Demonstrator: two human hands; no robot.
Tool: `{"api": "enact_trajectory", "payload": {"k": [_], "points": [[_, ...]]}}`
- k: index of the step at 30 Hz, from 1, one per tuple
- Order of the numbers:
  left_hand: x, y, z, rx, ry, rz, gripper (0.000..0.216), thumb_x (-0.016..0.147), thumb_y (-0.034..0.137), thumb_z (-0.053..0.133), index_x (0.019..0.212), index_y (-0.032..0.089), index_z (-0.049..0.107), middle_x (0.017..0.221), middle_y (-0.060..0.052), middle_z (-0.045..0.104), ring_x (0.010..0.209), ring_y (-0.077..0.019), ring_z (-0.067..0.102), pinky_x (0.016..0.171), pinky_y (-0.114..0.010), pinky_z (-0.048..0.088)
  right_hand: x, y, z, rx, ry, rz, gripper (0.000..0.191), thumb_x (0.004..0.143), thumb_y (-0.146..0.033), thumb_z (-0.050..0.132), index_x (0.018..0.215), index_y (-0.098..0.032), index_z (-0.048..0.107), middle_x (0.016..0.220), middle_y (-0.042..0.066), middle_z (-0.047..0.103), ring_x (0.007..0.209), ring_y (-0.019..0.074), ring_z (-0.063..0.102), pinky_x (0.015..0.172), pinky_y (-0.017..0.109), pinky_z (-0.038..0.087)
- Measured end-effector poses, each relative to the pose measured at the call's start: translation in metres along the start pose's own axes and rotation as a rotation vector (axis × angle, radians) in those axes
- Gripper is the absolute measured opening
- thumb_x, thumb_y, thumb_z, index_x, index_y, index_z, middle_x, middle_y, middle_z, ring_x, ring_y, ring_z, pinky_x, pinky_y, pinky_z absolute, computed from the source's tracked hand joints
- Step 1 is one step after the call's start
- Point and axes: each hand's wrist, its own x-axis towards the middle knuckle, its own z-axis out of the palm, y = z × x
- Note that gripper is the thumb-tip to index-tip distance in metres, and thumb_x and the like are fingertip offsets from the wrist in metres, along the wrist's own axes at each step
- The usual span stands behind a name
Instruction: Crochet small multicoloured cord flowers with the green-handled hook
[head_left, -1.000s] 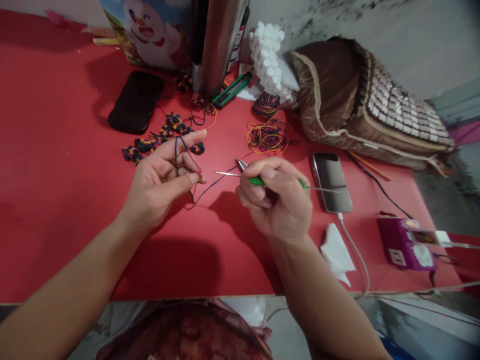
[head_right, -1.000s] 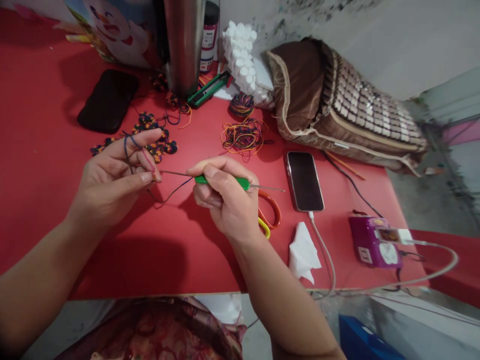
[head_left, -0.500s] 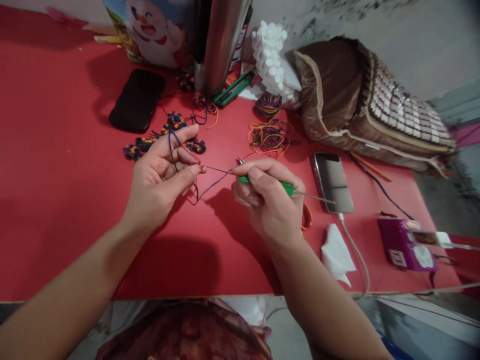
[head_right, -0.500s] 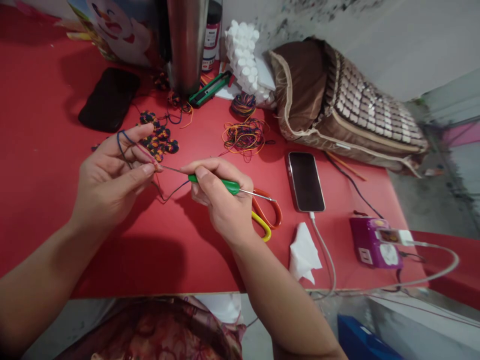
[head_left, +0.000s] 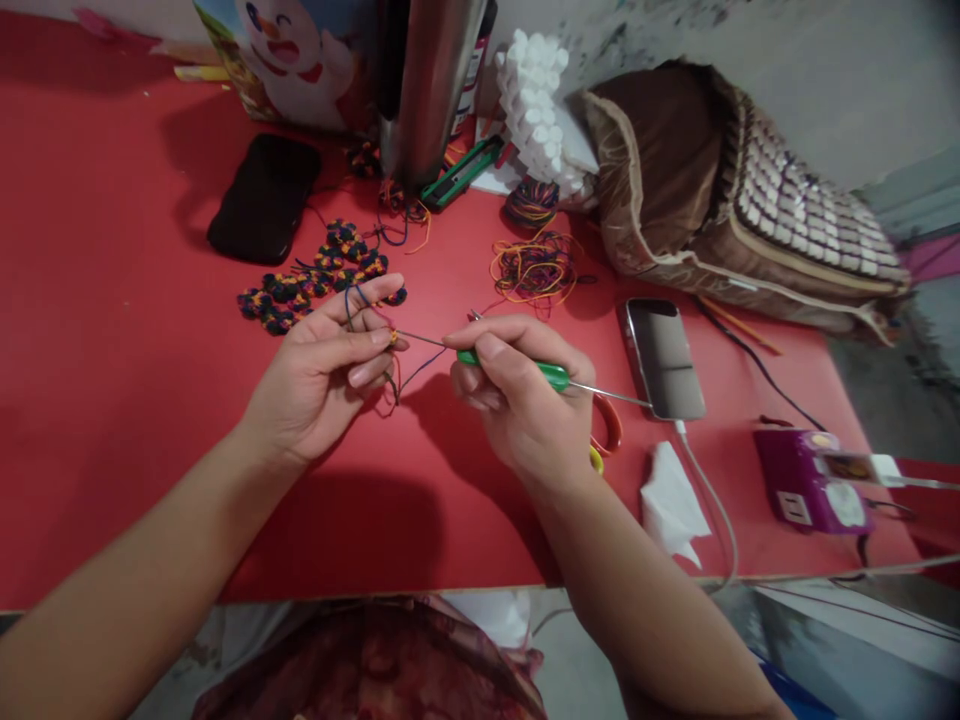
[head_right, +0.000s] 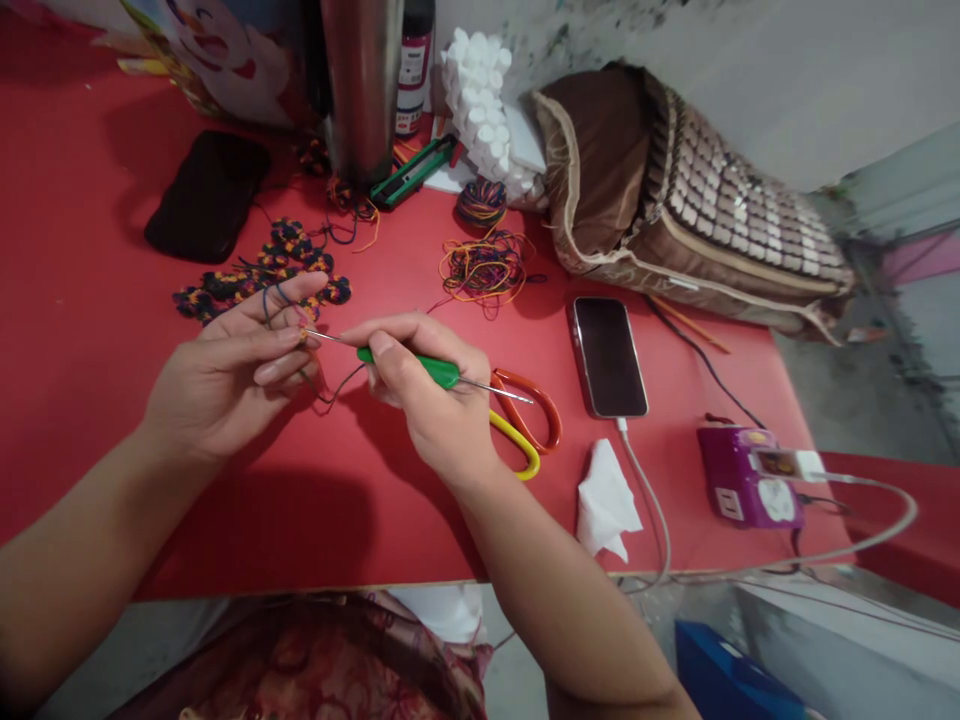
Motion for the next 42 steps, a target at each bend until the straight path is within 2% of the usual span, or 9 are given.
{"api": "enact_trajectory", "payload": {"k": [5,12,15,29,35,42], "points": [[0.000,-0.001,-0.002,0.027,-0.014,0.008,0.041,0.076,-0.001,0.090,0.113,0.016,0.081,0.077,0.003,0.074,0.047,-0.0025,0.047,0.043,-0.014,0.046,0.000,0.000,0.000,0.029,-0.012,-0.005,0.014,0.100,-0.033,0.083,0.094,-0.023,0.090,0.063,-0.003,0.060,0.053,0.0087,0.042,0.050,0.025,0.034],[-0.004,-0.004,0.003,0.137,0.037,0.125,0.046,0.079,0.002,0.092,0.121,0.019,0.081,0.079,0.004,0.075,0.050,-0.0044,0.051,0.045,-0.016,0.045,0.000,0.001,-0.001,-0.014,0.007,-0.005,0.016,0.099,-0.038,0.086,0.095,-0.023,0.091,0.063,-0.003,0.058,0.057,0.0117,0.048,0.050,0.026,0.036],[-0.005,-0.005,0.005,0.161,0.033,0.167,0.047,0.080,0.003,0.092,0.121,0.022,0.081,0.079,0.005,0.073,0.050,-0.0054,0.051,0.043,-0.018,0.046,0.000,0.001,-0.002,-0.017,0.003,-0.009,0.017,0.100,-0.039,0.086,0.096,-0.024,0.090,0.064,-0.003,0.057,0.057,0.0115,0.046,0.051,0.027,0.036],[-0.007,-0.005,0.009,0.196,0.074,0.198,0.043,0.080,0.004,0.089,0.119,0.022,0.083,0.079,0.003,0.071,0.052,-0.0083,0.051,0.042,-0.022,0.043,-0.002,0.002,0.000,-0.010,0.003,-0.013,0.015,0.100,-0.038,0.086,0.095,-0.024,0.091,0.062,-0.003,0.058,0.055,0.0115,0.047,0.050,0.027,0.036],[-0.009,-0.010,0.006,0.308,0.113,0.313,0.045,0.084,0.009,0.091,0.124,0.028,0.086,0.080,0.003,0.071,0.056,-0.0115,0.057,0.049,-0.026,0.053,-0.003,0.004,-0.001,0.009,-0.008,-0.074,0.012,0.103,-0.033,0.084,0.099,-0.026,0.092,0.065,-0.003,0.060,0.056,0.0102,0.048,0.052,0.026,0.038],[-0.005,-0.014,-0.003,0.471,0.118,0.423,0.047,0.086,0.013,0.091,0.128,0.032,0.087,0.084,0.000,0.071,0.059,-0.0139,0.059,0.048,-0.028,0.055,0.000,0.004,-0.002,0.019,-0.025,-0.092,0.013,0.104,-0.033,0.082,0.099,-0.026,0.092,0.063,-0.004,0.059,0.054,0.0091,0.046,0.050,0.024,0.037]]}}
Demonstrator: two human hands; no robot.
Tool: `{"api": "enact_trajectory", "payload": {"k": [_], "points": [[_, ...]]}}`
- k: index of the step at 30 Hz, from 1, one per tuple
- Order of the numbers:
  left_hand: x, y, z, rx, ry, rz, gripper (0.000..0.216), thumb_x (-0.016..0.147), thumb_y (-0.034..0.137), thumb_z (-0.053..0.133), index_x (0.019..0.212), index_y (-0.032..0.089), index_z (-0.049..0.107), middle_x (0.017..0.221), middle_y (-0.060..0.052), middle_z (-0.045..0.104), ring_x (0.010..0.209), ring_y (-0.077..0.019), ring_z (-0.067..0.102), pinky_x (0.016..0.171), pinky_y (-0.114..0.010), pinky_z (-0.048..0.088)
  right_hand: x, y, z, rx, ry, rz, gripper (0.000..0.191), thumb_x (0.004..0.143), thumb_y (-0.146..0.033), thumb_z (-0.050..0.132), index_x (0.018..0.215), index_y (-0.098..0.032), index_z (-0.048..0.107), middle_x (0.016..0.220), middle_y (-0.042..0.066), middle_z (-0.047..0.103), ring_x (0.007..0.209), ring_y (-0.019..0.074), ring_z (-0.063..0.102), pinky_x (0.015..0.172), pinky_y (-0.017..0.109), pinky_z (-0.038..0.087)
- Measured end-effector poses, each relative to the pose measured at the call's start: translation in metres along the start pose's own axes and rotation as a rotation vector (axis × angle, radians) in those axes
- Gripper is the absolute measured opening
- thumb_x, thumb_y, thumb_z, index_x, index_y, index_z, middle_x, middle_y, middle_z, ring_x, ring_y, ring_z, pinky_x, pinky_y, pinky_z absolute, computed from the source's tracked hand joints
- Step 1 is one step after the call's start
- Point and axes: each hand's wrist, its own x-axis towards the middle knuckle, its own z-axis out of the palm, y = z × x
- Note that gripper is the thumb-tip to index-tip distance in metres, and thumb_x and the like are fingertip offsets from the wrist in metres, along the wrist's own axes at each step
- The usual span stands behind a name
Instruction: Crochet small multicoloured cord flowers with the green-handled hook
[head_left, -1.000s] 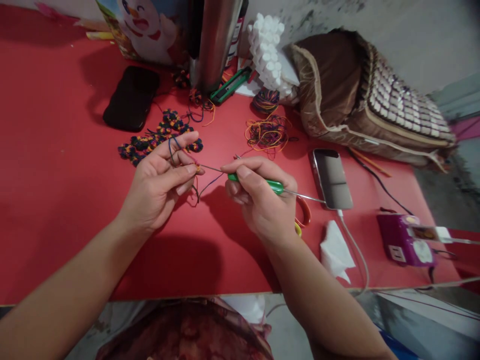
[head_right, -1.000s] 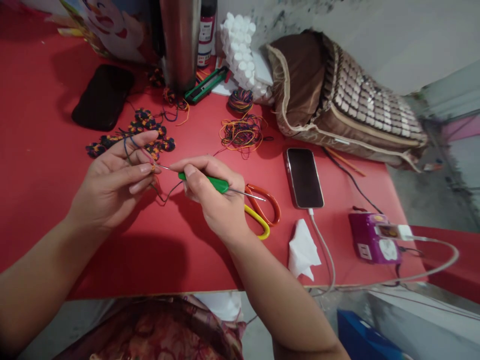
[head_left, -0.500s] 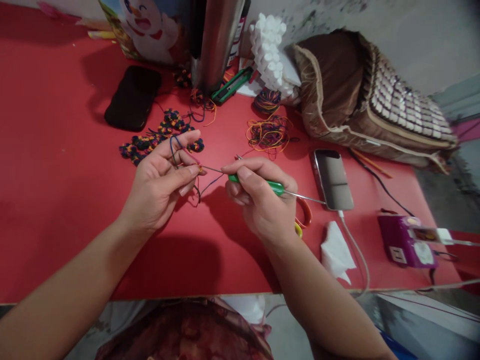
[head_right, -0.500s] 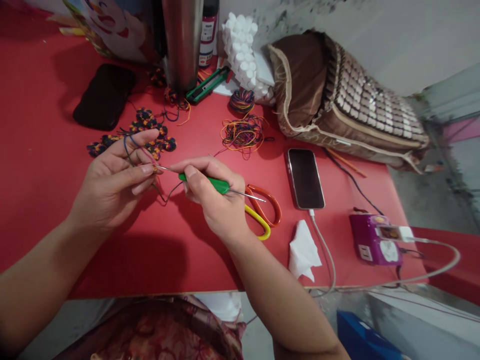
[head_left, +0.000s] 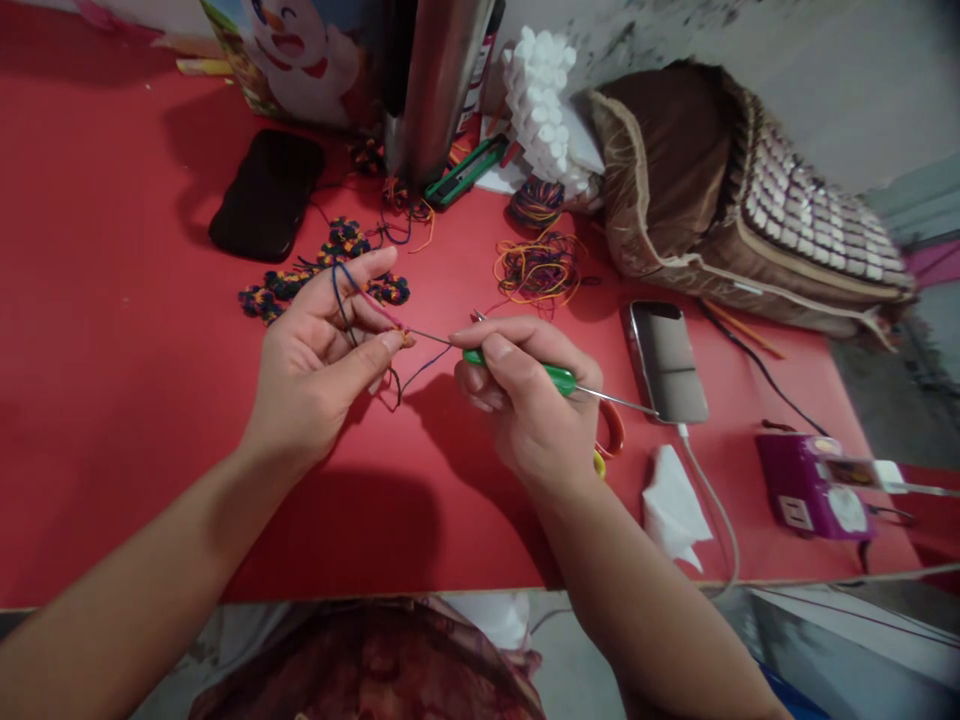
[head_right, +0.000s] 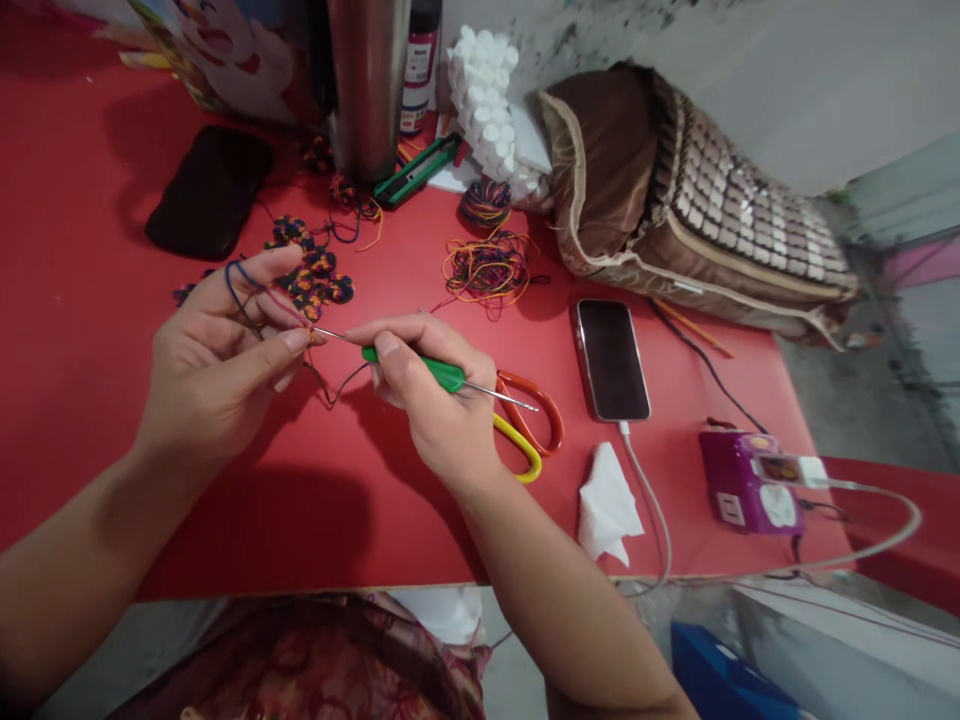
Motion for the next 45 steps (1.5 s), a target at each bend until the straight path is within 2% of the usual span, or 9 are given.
{"api": "enact_trajectory", "payload": {"k": [13,18,23,27,38,42,45], "points": [[-0.0029,-0.0043,-0.0014,0.055,-0.026,0.072,0.046,0.091,0.015,0.091,0.131,0.036,0.089,0.090,0.000,0.072,0.063,-0.0140,0.062,0.052,-0.030,0.056,0.0003,0.0014,-0.0001,-0.067,0.023,0.023,0.018,0.101,-0.041,0.084,0.097,-0.025,0.090,0.063,-0.002,0.059,0.055,0.0114,0.049,0.048,0.026,0.038],[-0.0009,-0.0006,-0.0008,-0.049,-0.024,0.007,0.046,0.088,0.012,0.094,0.127,0.037,0.091,0.087,0.001,0.070,0.061,-0.0126,0.059,0.051,-0.029,0.056,0.0007,0.0014,0.0002,-0.023,0.012,0.000,0.016,0.102,-0.039,0.084,0.098,-0.025,0.091,0.062,-0.004,0.057,0.053,0.0096,0.045,0.048,0.025,0.037],[0.0012,0.0041,0.0013,-0.188,-0.039,-0.096,0.044,0.084,0.009,0.094,0.120,0.034,0.093,0.088,0.001,0.071,0.059,-0.0109,0.058,0.050,-0.027,0.058,0.0007,0.0006,-0.0001,-0.011,0.011,0.042,0.018,0.103,-0.042,0.084,0.099,-0.025,0.090,0.061,-0.006,0.056,0.051,0.0084,0.040,0.049,0.025,0.039],[0.0011,0.0050,0.0020,-0.218,-0.040,-0.115,0.043,0.084,0.007,0.094,0.119,0.033,0.093,0.086,0.001,0.070,0.061,-0.0106,0.060,0.051,-0.024,0.058,0.0000,-0.0002,-0.0006,-0.010,0.005,0.039,0.017,0.102,-0.042,0.085,0.100,-0.026,0.091,0.062,-0.006,0.057,0.051,0.0080,0.040,0.051,0.025,0.040],[-0.0024,-0.0028,-0.0021,0.036,-0.010,0.044,0.044,0.088,0.019,0.095,0.129,0.035,0.088,0.093,-0.002,0.072,0.066,-0.0142,0.060,0.052,-0.026,0.055,0.0000,0.0001,-0.0013,0.010,-0.016,0.037,0.014,0.104,-0.038,0.084,0.101,-0.026,0.092,0.064,-0.005,0.062,0.053,0.0080,0.045,0.052,0.025,0.040],[-0.0029,-0.0024,-0.0026,0.052,-0.013,0.044,0.043,0.089,0.021,0.096,0.128,0.038,0.090,0.092,-0.002,0.071,0.067,-0.0149,0.060,0.053,-0.028,0.055,-0.0004,0.0002,-0.0013,-0.018,-0.013,0.033,0.016,0.104,-0.041,0.085,0.101,-0.026,0.091,0.064,-0.004,0.061,0.054,0.0091,0.045,0.051,0.026,0.039],[-0.0041,-0.0002,-0.0012,0.070,-0.003,0.046,0.042,0.089,0.020,0.096,0.126,0.039,0.091,0.095,-0.003,0.072,0.075,-0.0172,0.064,0.057,-0.029,0.059,-0.0013,0.0002,-0.0008,-0.043,-0.012,0.027,0.017,0.104,-0.041,0.085,0.101,-0.026,0.091,0.066,-0.003,0.062,0.055,0.0104,0.048,0.051,0.027,0.039]]}}
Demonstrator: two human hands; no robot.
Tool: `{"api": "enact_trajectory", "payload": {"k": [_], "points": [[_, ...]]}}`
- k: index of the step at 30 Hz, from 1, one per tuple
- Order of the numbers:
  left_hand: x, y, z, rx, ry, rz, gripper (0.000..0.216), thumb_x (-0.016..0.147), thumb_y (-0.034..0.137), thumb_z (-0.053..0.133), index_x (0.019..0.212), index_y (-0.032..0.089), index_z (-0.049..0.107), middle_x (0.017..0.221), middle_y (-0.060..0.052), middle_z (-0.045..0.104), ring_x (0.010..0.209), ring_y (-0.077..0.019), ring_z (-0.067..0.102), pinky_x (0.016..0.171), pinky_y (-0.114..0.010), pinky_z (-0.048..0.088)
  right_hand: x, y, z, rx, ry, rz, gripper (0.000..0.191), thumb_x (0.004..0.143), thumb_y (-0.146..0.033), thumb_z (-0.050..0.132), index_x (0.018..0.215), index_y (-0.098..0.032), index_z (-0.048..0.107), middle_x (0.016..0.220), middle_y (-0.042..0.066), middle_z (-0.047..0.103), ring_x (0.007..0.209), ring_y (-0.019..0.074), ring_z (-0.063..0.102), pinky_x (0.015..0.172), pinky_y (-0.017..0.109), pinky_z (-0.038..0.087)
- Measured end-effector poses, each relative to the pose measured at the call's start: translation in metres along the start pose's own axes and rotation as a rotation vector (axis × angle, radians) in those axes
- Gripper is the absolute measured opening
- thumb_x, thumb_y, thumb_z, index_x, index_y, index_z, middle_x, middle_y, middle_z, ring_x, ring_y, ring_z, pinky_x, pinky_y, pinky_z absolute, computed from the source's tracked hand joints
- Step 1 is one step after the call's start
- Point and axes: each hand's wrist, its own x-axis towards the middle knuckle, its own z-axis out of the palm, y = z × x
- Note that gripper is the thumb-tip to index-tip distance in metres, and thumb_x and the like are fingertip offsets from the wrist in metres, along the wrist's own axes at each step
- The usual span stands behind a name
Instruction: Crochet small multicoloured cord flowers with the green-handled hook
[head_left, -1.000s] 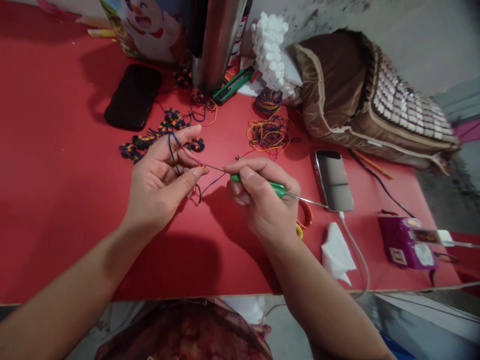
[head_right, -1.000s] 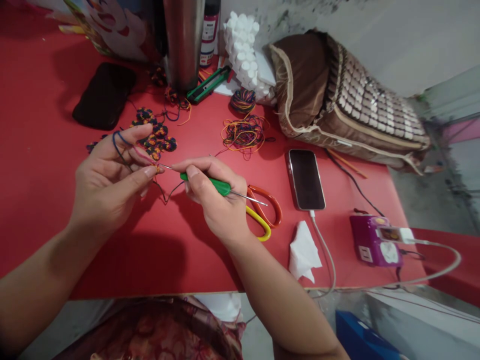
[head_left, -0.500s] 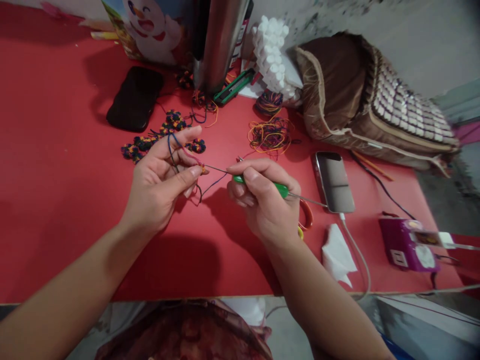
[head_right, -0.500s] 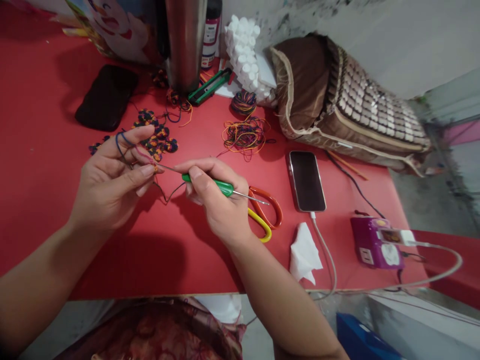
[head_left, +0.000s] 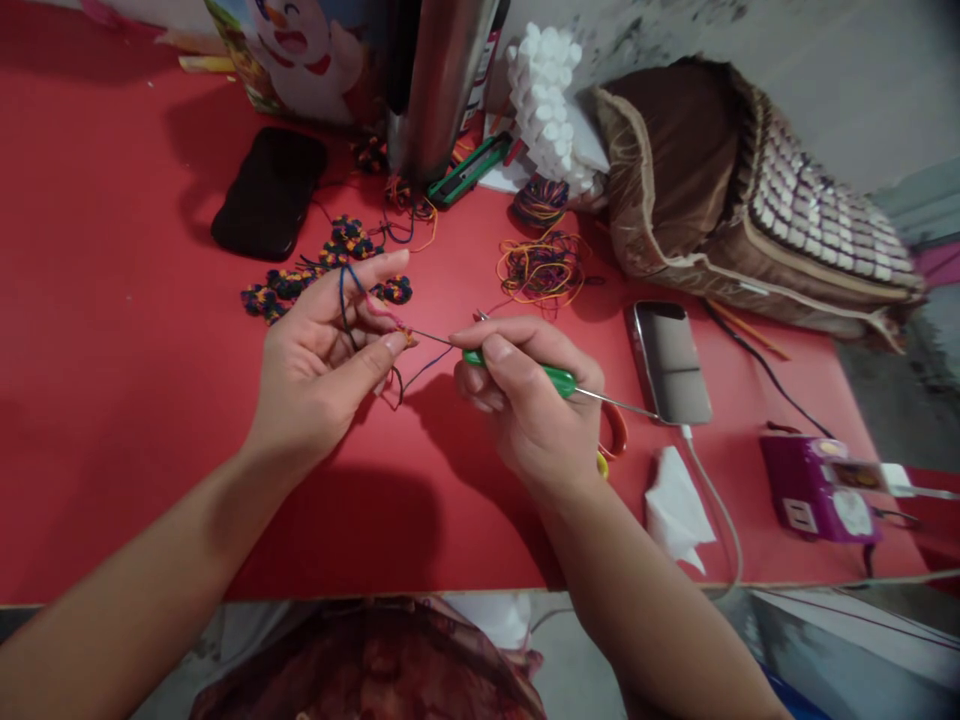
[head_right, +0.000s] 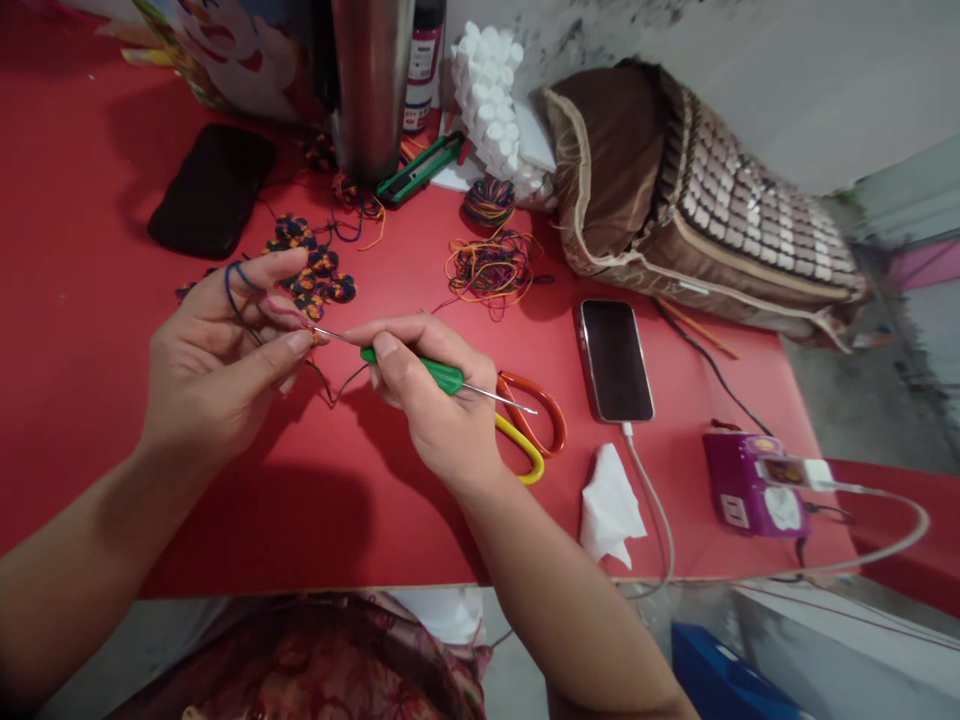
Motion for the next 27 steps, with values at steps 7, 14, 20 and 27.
{"api": "enact_trajectory", "payload": {"k": [7,14,20,27], "points": [[-0.002,0.003,0.003,0.063,-0.029,0.008,0.036,0.093,0.035,0.097,0.128,0.036,0.088,0.097,-0.005,0.068,0.075,-0.0163,0.063,0.054,-0.024,0.059,-0.003,0.003,-0.001,-0.140,0.021,-0.048,0.023,0.105,-0.047,0.082,0.103,-0.026,0.091,0.071,-0.001,0.066,0.059,0.0126,0.052,0.056,0.029,0.045],[0.000,0.000,0.001,0.041,-0.004,0.027,0.040,0.091,0.019,0.095,0.126,0.038,0.090,0.093,-0.002,0.070,0.078,-0.0161,0.065,0.060,-0.026,0.061,-0.003,0.000,-0.002,-0.258,0.004,-0.120,0.021,0.109,-0.043,0.077,0.105,-0.027,0.091,0.075,0.000,0.072,0.064,0.0138,0.058,0.063,0.031,0.052],[-0.001,0.008,0.008,0.087,-0.007,0.023,0.046,0.089,0.023,0.094,0.132,0.034,0.085,0.083,0.000,0.068,0.064,-0.0159,0.058,0.051,-0.028,0.056,-0.006,-0.009,0.005,-0.438,0.013,-0.222,0.021,0.111,-0.036,0.072,0.105,-0.028,0.091,0.082,0.001,0.078,0.068,0.0154,0.065,0.076,0.036,0.061],[0.002,0.007,0.006,-0.002,-0.020,-0.011,0.046,0.087,0.020,0.094,0.131,0.034,0.085,0.082,0.001,0.067,0.060,-0.0134,0.057,0.047,-0.025,0.053,-0.005,-0.007,0.005,-0.396,-0.014,-0.261,0.020,0.112,-0.035,0.072,0.107,-0.028,0.090,0.085,0.001,0.081,0.064,0.0136,0.063,0.073,0.034,0.062]]}}
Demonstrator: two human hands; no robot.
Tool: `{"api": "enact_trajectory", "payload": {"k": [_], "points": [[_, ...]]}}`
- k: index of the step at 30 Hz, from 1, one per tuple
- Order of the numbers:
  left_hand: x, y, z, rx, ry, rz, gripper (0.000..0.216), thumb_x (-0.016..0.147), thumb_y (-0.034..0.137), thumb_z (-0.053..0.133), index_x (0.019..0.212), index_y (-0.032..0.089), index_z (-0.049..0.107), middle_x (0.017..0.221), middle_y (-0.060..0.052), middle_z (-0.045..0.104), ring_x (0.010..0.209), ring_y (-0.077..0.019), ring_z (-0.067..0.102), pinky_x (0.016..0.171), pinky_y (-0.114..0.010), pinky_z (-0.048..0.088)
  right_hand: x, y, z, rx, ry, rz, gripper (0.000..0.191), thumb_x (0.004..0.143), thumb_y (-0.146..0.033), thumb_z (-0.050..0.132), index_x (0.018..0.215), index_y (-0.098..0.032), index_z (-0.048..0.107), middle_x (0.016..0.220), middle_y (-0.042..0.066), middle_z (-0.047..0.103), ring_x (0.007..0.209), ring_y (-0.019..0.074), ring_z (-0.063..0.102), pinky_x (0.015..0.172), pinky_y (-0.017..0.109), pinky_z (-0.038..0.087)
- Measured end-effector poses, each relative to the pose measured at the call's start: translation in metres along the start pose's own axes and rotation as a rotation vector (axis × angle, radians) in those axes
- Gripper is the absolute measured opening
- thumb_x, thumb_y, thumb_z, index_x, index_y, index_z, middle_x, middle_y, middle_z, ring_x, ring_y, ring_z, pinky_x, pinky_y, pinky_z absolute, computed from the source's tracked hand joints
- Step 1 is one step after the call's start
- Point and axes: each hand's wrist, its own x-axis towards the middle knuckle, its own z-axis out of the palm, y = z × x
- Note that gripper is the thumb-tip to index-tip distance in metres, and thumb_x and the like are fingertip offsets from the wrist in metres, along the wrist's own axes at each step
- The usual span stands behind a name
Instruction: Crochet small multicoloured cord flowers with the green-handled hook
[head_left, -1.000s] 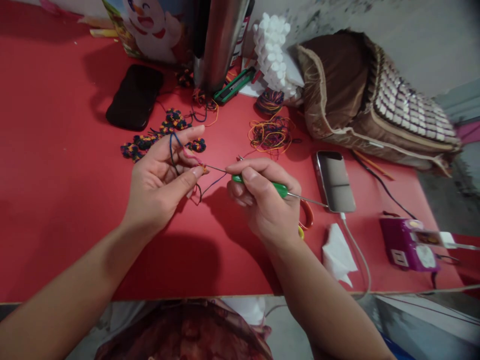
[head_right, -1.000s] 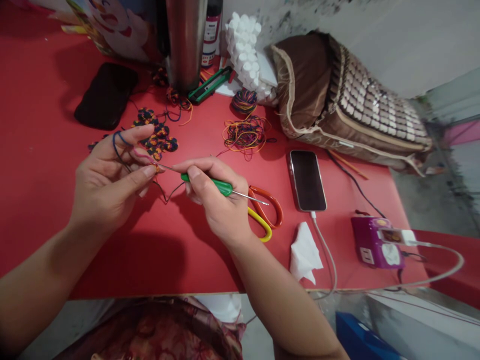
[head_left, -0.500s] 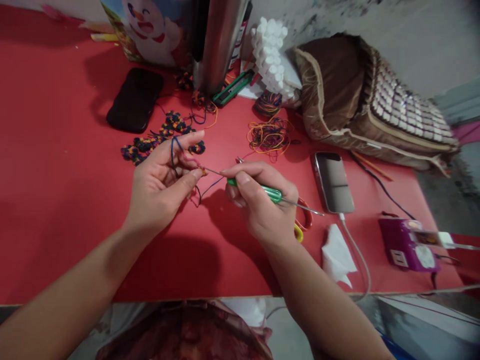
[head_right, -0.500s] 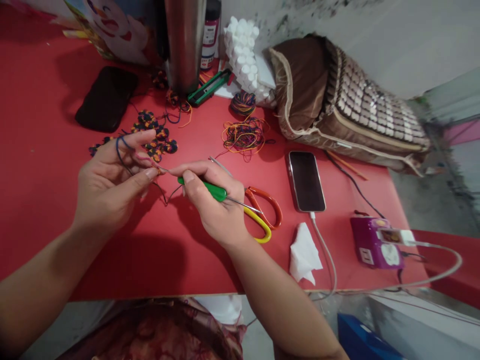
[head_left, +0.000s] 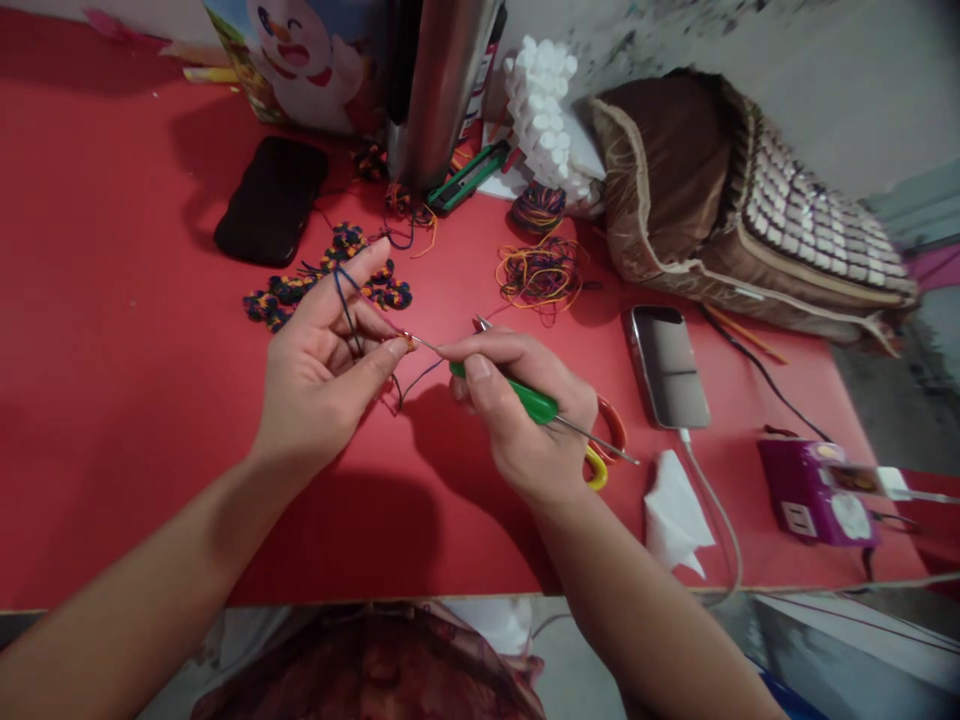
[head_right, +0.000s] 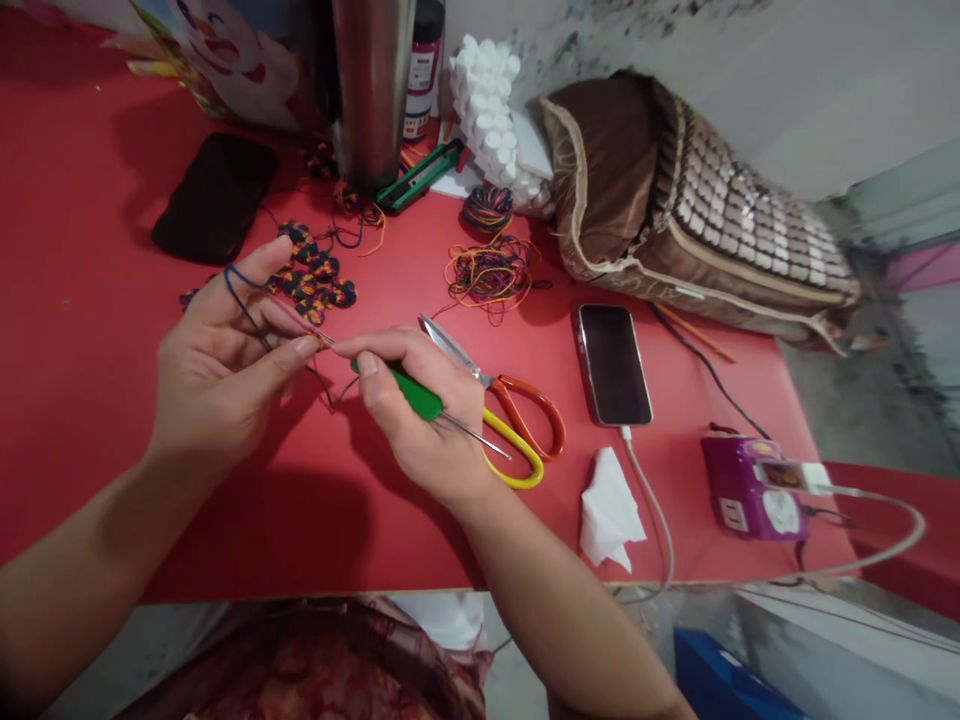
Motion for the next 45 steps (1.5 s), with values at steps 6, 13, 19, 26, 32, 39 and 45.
{"api": "enact_trajectory", "payload": {"k": [6,13,19,26,32,39,45], "points": [[0.002,-0.002,-0.001,-0.170,0.002,-0.163,0.078,0.080,0.019,0.098,0.151,0.039,0.073,0.084,0.004,0.069,0.065,-0.0151,0.064,0.043,-0.022,0.052,-0.008,0.007,0.006,-0.012,0.018,-0.060,0.020,0.112,-0.036,0.073,0.120,-0.031,0.090,0.089,0.003,0.082,0.070,0.0174,0.067,0.077,0.039,0.064],[-0.001,-0.002,0.001,-0.191,-0.032,-0.222,0.088,0.084,0.017,0.093,0.164,0.039,0.063,0.082,0.006,0.069,0.057,-0.0132,0.059,0.044,-0.025,0.055,-0.013,0.018,0.011,0.188,0.056,0.058,0.018,0.112,-0.035,0.075,0.123,-0.034,0.089,0.088,0.000,0.079,0.059,0.0113,0.059,0.062,0.032,0.057],[0.001,-0.001,0.000,-0.167,-0.021,-0.157,0.072,0.080,0.021,0.101,0.147,0.034,0.078,0.090,0.002,0.075,0.063,-0.0143,0.065,0.048,-0.026,0.059,-0.007,0.021,0.011,0.305,0.041,0.142,0.020,0.108,-0.044,0.080,0.119,-0.029,0.089,0.074,-0.003,0.072,0.051,0.0100,0.051,0.053,0.029,0.051],[0.003,-0.001,-0.003,-0.128,-0.001,-0.107,0.043,0.089,0.021,0.094,0.131,0.030,0.087,0.085,0.001,0.078,0.052,-0.0101,0.051,0.047,-0.027,0.056,-0.004,0.021,0.009,0.363,0.030,0.175,0.022,0.105,-0.047,0.083,0.114,-0.027,0.090,0.073,-0.004,0.072,0.051,0.0083,0.051,0.052,0.026,0.050],[0.003,0.000,0.000,-0.123,0.014,-0.110,0.052,0.084,0.022,0.099,0.133,0.035,0.086,0.082,0.002,0.076,0.057,-0.0130,0.058,0.046,-0.026,0.054,0.001,0.020,0.014,0.534,0.043,0.221,0.016,0.103,-0.042,0.086,0.108,-0.028,0.091,0.072,-0.004,0.072,0.049,0.0057,0.047,0.052,0.025,0.049],[0.004,-0.005,-0.001,-0.144,0.004,-0.142,0.057,0.082,0.024,0.102,0.136,0.033,0.084,0.087,0.001,0.079,0.060,-0.0144,0.063,0.048,-0.028,0.057,0.004,0.019,0.014,0.597,0.035,0.234,0.014,0.101,-0.041,0.088,0.107,-0.030,0.095,0.072,-0.003,0.076,0.047,0.0050,0.048,0.049,0.023,0.047],[0.003,-0.004,-0.002,-0.113,0.015,-0.118,0.063,0.081,0.022,0.101,0.140,0.029,0.083,0.084,0.002,0.077,0.060,-0.0129,0.065,0.049,-0.023,0.057,0.001,0.019,0.010,0.622,-0.058,0.243,0.014,0.107,-0.037,0.083,0.113,-0.031,0.095,0.076,-0.002,0.079,0.051,0.0055,0.052,0.053,0.023,0.049]]}}
